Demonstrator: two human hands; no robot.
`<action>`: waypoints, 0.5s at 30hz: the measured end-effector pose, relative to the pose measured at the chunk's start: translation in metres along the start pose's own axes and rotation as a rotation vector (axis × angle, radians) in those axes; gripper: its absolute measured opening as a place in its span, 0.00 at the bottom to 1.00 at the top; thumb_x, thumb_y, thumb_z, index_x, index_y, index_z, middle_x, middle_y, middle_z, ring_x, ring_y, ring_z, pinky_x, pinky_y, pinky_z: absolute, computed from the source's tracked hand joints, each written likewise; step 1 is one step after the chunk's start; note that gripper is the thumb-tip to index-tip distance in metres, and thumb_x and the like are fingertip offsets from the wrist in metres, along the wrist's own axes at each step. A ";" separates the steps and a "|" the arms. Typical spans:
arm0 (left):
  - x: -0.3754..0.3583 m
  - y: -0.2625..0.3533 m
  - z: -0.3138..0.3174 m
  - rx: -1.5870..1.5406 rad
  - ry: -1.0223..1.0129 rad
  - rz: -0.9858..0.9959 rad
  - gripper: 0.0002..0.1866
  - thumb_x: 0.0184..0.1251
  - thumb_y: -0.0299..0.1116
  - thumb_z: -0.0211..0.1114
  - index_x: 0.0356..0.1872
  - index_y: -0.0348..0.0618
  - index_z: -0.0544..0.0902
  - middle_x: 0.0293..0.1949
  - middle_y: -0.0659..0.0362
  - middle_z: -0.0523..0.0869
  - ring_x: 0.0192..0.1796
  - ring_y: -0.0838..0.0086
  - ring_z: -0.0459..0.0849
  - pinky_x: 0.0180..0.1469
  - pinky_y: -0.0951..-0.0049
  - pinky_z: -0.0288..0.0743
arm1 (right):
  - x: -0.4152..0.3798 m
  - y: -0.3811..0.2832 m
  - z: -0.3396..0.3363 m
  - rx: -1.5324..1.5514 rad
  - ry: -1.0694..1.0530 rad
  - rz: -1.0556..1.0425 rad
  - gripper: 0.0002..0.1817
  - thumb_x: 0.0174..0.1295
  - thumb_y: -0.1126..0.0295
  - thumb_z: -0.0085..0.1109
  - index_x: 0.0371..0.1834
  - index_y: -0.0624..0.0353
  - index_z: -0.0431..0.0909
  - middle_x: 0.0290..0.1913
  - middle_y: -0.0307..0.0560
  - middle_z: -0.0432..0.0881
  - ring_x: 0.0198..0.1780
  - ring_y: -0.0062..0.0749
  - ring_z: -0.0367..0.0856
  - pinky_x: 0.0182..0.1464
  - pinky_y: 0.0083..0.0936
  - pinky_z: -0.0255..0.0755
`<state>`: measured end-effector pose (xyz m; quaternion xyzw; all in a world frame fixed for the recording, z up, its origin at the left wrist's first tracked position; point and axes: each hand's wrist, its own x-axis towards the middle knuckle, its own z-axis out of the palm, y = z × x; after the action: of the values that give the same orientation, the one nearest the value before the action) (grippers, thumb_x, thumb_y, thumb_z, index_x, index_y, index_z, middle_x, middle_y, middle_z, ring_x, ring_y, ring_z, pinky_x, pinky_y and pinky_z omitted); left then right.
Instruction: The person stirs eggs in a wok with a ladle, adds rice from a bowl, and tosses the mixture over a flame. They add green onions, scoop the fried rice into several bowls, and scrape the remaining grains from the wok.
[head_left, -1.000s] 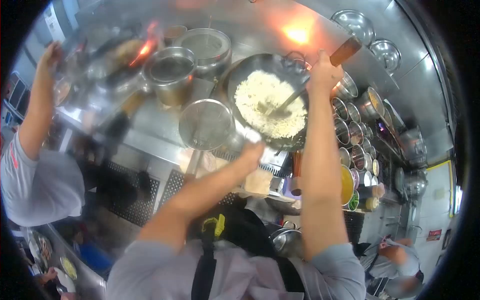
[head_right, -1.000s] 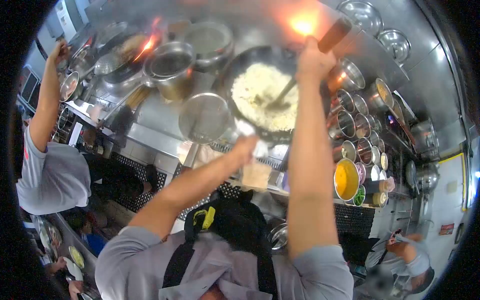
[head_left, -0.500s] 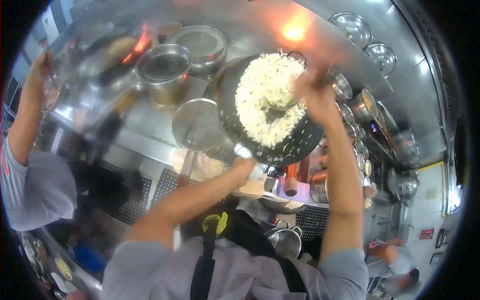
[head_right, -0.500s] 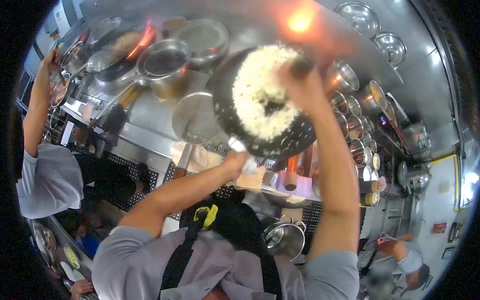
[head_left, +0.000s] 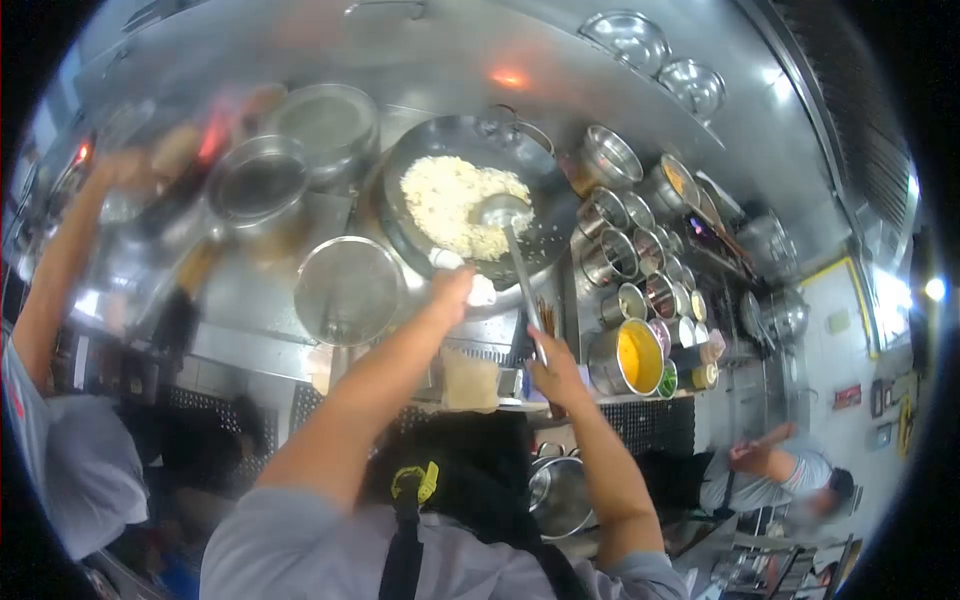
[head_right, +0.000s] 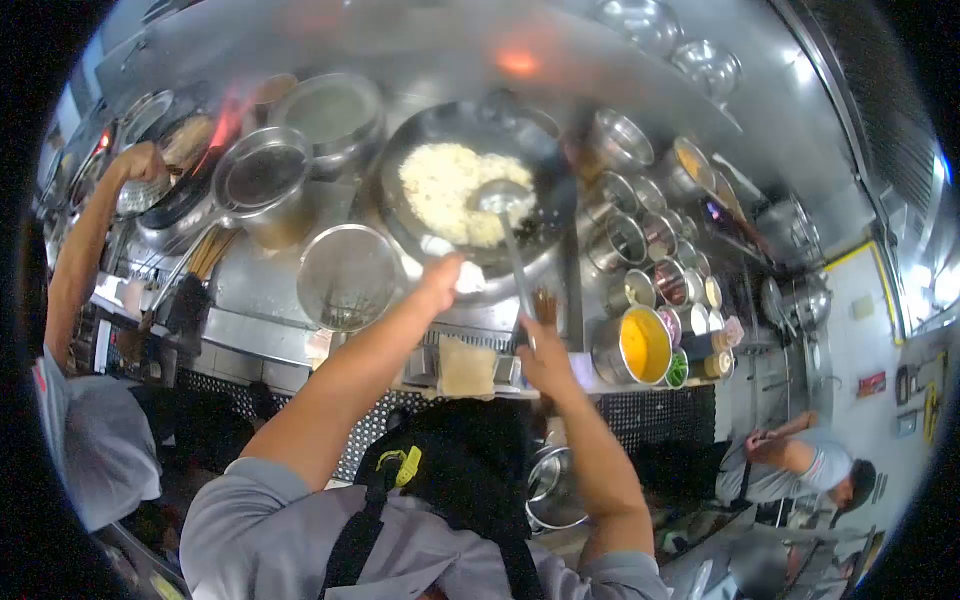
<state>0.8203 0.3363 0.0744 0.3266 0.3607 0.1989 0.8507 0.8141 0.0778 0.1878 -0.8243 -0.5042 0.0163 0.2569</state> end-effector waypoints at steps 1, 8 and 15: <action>-0.006 0.005 0.000 -0.003 -0.014 -0.019 0.14 0.57 0.36 0.64 0.33 0.31 0.80 0.30 0.52 0.83 0.29 0.67 0.81 0.28 0.62 0.73 | -0.001 -0.009 0.001 0.051 0.061 0.105 0.29 0.58 0.75 0.55 0.67 0.57 0.66 0.47 0.70 0.79 0.48 0.60 0.79 0.52 0.40 0.72; -0.033 0.037 -0.008 -0.001 -0.051 -0.035 0.09 0.59 0.31 0.61 0.33 0.33 0.79 0.29 0.54 0.81 0.30 0.67 0.81 0.29 0.64 0.76 | -0.045 -0.038 -0.096 0.117 -0.067 0.412 0.26 0.67 0.71 0.50 0.69 0.58 0.63 0.39 0.69 0.79 0.39 0.53 0.82 0.46 0.37 0.74; -0.041 0.051 -0.013 0.073 -0.166 -0.111 0.10 0.69 0.30 0.52 0.44 0.36 0.77 0.38 0.54 0.84 0.37 0.65 0.85 0.38 0.61 0.82 | 0.004 -0.055 -0.118 -0.148 -0.570 0.412 0.29 0.69 0.67 0.45 0.73 0.55 0.54 0.41 0.65 0.81 0.41 0.64 0.79 0.44 0.48 0.72</action>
<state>0.7780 0.3546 0.1233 0.3523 0.3132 0.1106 0.8750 0.8045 0.0535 0.3152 -0.8874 -0.3786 0.2606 0.0369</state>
